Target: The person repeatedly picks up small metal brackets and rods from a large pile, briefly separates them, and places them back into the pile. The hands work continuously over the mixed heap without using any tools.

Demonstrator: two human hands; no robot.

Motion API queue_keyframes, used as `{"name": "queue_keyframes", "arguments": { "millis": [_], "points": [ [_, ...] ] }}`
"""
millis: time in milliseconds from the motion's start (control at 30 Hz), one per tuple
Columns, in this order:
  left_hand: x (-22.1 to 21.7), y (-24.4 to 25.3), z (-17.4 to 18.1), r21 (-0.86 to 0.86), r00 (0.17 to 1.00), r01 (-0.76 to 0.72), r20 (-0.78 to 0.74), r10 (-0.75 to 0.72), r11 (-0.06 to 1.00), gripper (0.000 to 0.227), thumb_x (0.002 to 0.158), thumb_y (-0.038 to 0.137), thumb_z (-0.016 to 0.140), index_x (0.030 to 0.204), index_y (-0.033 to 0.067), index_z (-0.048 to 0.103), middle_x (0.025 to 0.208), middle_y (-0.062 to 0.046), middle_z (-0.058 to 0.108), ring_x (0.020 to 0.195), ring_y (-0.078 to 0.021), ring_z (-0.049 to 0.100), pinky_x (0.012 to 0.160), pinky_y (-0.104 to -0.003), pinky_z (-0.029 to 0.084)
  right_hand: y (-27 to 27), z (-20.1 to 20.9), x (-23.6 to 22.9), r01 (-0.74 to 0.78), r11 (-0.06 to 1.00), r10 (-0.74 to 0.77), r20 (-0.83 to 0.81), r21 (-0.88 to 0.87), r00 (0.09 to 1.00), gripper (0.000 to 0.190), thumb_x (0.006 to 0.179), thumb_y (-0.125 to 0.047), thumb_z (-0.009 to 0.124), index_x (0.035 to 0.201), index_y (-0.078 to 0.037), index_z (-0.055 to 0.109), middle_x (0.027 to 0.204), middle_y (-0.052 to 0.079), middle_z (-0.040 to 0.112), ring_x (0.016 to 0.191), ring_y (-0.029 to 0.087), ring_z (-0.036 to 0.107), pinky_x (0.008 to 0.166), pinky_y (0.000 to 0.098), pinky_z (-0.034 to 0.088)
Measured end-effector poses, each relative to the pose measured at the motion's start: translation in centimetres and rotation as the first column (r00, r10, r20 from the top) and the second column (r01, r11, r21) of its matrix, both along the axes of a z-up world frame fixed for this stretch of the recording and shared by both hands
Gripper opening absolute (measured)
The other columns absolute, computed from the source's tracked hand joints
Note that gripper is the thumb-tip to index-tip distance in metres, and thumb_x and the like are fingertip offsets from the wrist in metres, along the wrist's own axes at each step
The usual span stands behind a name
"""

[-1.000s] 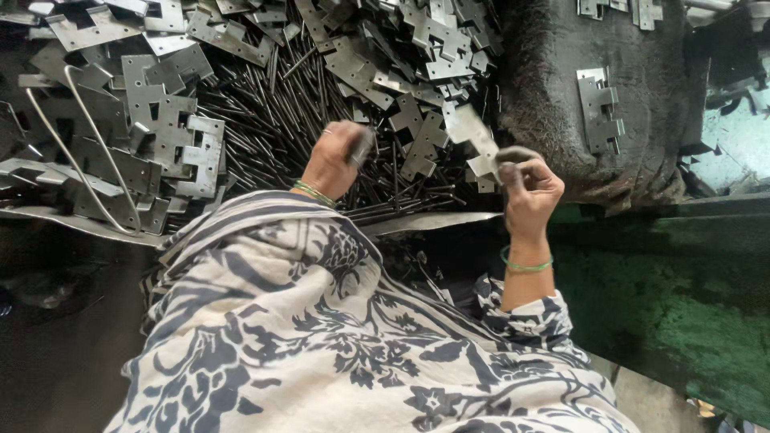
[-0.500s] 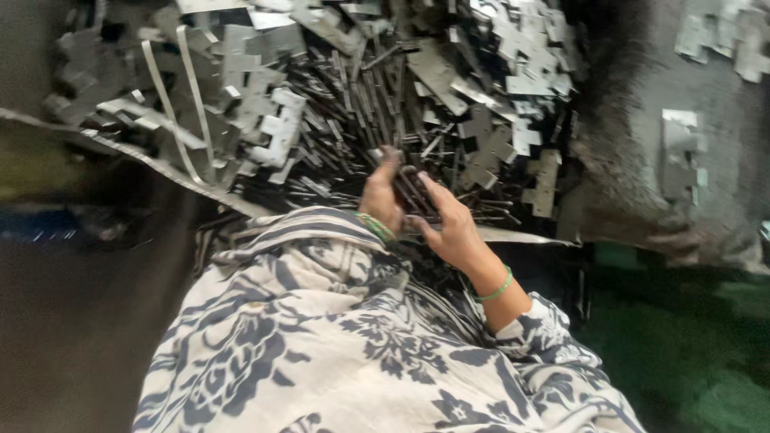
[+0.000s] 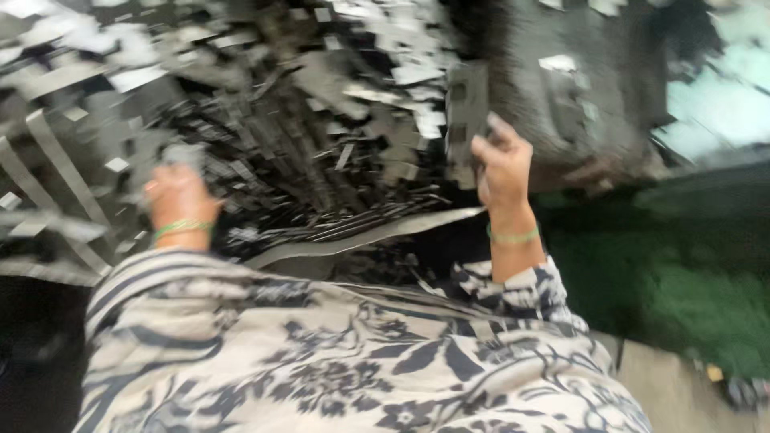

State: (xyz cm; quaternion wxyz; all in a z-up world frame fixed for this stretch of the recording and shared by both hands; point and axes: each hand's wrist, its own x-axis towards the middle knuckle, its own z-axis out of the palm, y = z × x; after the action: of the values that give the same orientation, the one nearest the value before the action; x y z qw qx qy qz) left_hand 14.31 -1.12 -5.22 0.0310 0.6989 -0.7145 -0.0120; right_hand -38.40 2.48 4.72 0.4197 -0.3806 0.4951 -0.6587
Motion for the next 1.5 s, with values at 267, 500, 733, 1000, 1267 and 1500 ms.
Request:
{"name": "queue_keyframes", "arguments": {
  "millis": [267,500,733,1000,1267,1500],
  "points": [
    [0.7,-3.0,-1.9,0.213,0.984,-0.157,-0.053,0.172,0.964,0.083,0.059,0.028,0.096,0.126,-0.0058,0.061,0.133,-0.032,0.053,0.122,-0.0491,0.051,0.102,-0.051,0.045,-6.7,0.5,-22.7,0.429,0.82,-0.36,-0.924,-0.379,-0.129,0.052,0.079,0.011,0.058,0.131,0.014,0.06,0.116,0.035,0.067,0.101,0.048,0.067,0.091,0.0479,0.055],
    [4.0,1.7,0.5,0.299,0.341,0.048,-0.902,0.266,0.953,0.038,0.099,0.0,0.071,0.135,-0.0013,0.062,0.131,-0.023,0.066,0.116,-0.028,0.07,0.093,-0.035,0.053,-5.3,2.6,-18.8,0.142,0.955,-0.253,-0.965,-0.261,-0.074,0.02,0.096,0.003,0.066,0.115,0.005,0.073,0.122,0.03,0.067,0.108,0.046,0.066,0.094,0.0481,0.055],
    [3.4,5.2,7.6,0.126,-0.582,0.012,-0.806,0.109,0.992,0.028,0.102,0.003,0.067,0.129,0.0013,0.067,0.126,-0.022,0.069,0.109,-0.0289,0.07,0.091,-0.039,0.057,-4.7,-2.0,2.7,-0.054,0.979,0.203,-0.973,0.198,0.106,0.046,0.089,-0.031,0.085,0.118,0.001,0.07,0.11,0.023,0.067,0.1,0.043,0.064,0.085,0.0501,0.052],
    [-10.5,0.7,9.4,0.125,0.193,-0.073,-0.972,0.137,0.989,0.022,0.101,0.016,0.066,0.118,0.0031,0.072,0.109,-0.022,0.072,0.085,-0.0332,0.068,0.072,-0.046,0.058,-5.9,-3.8,7.9,0.085,0.946,0.268,-0.904,0.312,0.334,0.05,0.072,-0.025,0.09,0.106,0.0,0.064,0.102,0.02,0.07,0.096,0.039,0.068,0.083,0.0458,0.054],
    [-23.1,0.3,3.2,-0.334,0.834,0.478,-0.115,-0.539,0.812,0.011,0.081,0.012,0.068,0.088,0.0051,0.072,0.091,-0.014,0.074,0.089,-0.0309,0.072,0.078,-0.043,0.059,-0.6,-0.2,6.1,-0.139,0.972,0.236,-0.815,0.191,0.529,0.044,0.081,-0.007,0.08,0.123,-0.002,0.069,0.105,0.017,0.075,0.095,0.026,0.074,0.086,0.0345,0.057],
    [-24.2,1.0,1.0,-0.267,0.879,0.446,-0.048,-0.474,0.854,0.007,0.086,0.008,0.066,0.087,0.0033,0.071,0.085,-0.014,0.072,0.08,-0.027,0.07,0.071,-0.039,0.056,2.5,2.8,1.4,-0.032,0.98,0.165,-0.727,0.194,0.666,0.028,0.081,-0.002,0.081,0.108,0.003,0.074,0.09,0.008,0.077,0.077,0.011,0.071,0.07,0.0249,0.057]
  ]
}}
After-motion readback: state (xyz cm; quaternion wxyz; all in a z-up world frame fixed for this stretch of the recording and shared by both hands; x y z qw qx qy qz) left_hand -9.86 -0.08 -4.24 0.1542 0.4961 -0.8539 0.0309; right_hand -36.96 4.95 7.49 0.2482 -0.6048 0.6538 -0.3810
